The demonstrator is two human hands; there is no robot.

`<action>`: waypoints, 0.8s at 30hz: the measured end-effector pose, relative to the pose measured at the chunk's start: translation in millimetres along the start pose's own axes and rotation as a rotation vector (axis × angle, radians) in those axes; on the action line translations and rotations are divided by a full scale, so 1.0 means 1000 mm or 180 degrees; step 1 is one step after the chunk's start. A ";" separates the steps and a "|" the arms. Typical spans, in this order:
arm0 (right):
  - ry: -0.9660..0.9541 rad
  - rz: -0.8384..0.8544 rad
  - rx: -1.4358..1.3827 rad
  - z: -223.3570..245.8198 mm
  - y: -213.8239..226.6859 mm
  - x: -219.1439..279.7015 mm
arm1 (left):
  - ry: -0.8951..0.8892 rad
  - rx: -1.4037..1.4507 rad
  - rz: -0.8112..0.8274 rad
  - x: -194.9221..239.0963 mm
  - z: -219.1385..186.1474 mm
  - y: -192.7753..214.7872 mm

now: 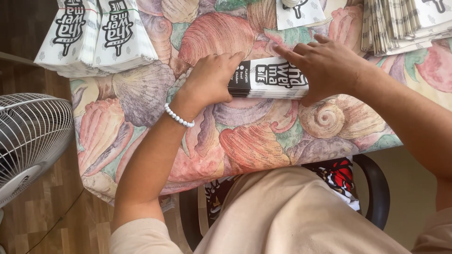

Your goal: The person stacks and organizes paper food wrappers on a table by hand, aligning them into piles and securing them with rubber bands.

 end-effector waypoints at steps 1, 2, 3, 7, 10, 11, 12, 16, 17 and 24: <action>0.0006 0.0002 0.0008 -0.001 -0.001 0.000 | 0.0006 0.0007 -0.0005 0.008 -0.010 0.005; 0.0041 -0.0105 0.0022 -0.001 -0.001 0.000 | 0.0118 0.0153 0.0225 0.015 -0.018 0.007; 0.0083 -0.0216 0.0032 -0.001 -0.001 0.000 | 0.0236 0.0300 0.0459 0.023 -0.026 0.009; 0.0359 -0.0344 -0.0142 -0.003 -0.006 -0.002 | 0.0404 -0.0190 0.0052 0.016 -0.028 -0.026; 0.0314 -0.0190 -0.0116 -0.003 -0.001 0.000 | 0.0542 -0.0230 -0.0128 0.018 -0.022 -0.024; 0.0236 -0.0130 -0.0149 -0.003 0.002 0.000 | 0.0509 -0.0103 -0.0026 0.017 -0.021 -0.023; 0.0157 -0.0071 -0.0183 -0.003 0.005 0.001 | 0.0476 0.0024 0.0076 0.017 -0.020 -0.022; 0.0056 0.0127 -0.0332 0.003 0.009 -0.001 | 0.0469 0.0116 0.0202 0.019 -0.017 -0.004; 0.0166 -0.0016 -0.0243 0.004 0.005 -0.002 | 0.0477 0.0128 0.0400 0.019 -0.017 -0.004; 0.0018 -0.0152 0.0089 -0.013 -0.008 0.008 | 0.0325 0.0034 0.0086 0.012 -0.008 -0.014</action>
Point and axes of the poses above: each hand's wrist, its own x-axis away from the middle knuckle, its own y-axis out of the back of the hand, z = x × y, the point moved 5 cm from there along -x, towards the middle knuckle, and after that the axes turned 15 degrees about z, right-handed, at the moved point
